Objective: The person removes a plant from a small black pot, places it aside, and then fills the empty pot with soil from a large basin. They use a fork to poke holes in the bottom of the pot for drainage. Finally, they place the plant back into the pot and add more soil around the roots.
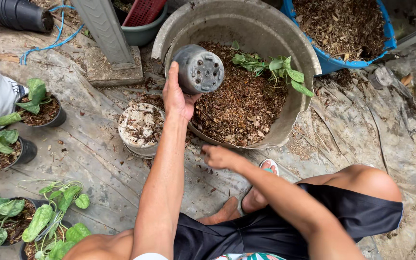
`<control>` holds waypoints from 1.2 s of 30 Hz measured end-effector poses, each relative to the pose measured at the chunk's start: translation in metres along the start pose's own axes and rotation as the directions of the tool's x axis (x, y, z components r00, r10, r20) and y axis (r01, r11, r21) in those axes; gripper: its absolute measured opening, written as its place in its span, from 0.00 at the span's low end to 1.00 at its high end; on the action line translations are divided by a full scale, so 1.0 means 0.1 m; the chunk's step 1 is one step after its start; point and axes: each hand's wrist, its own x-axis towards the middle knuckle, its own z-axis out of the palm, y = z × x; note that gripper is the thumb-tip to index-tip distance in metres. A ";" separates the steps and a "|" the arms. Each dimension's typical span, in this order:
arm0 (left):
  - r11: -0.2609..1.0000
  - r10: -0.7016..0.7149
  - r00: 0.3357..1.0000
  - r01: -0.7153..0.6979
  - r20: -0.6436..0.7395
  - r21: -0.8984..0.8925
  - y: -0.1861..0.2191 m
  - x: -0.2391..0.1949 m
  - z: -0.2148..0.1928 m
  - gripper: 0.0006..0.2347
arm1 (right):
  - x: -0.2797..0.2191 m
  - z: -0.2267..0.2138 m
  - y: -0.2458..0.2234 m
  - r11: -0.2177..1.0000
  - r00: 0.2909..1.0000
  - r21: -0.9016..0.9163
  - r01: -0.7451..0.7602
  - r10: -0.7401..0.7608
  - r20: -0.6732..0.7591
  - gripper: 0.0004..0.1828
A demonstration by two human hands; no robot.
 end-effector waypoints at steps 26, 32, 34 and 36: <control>0.958 0.282 0.956 -0.286 0.076 0.040 -0.39 -0.15 0.41 0.25 | -1.35 -2.44 -0.80 0.508 0.539 -0.846 -0.161 -0.673 -0.507 0.22; 0.789 0.516 0.852 -0.512 0.086 0.338 -0.42 -0.21 0.42 0.21 | -1.18 -2.44 -0.73 0.850 0.720 -0.514 -0.117 -0.284 -0.634 0.08; 0.761 0.526 0.845 -0.520 0.101 0.389 -0.46 -0.24 0.41 0.20 | -1.14 -2.49 -0.67 0.983 0.787 -0.184 -0.025 -0.094 -0.609 0.10; 0.767 0.516 0.848 -0.521 0.123 0.375 -0.49 -0.24 0.41 0.19 | -1.12 -2.58 -0.61 0.969 0.850 0.201 0.140 -0.013 -0.526 0.11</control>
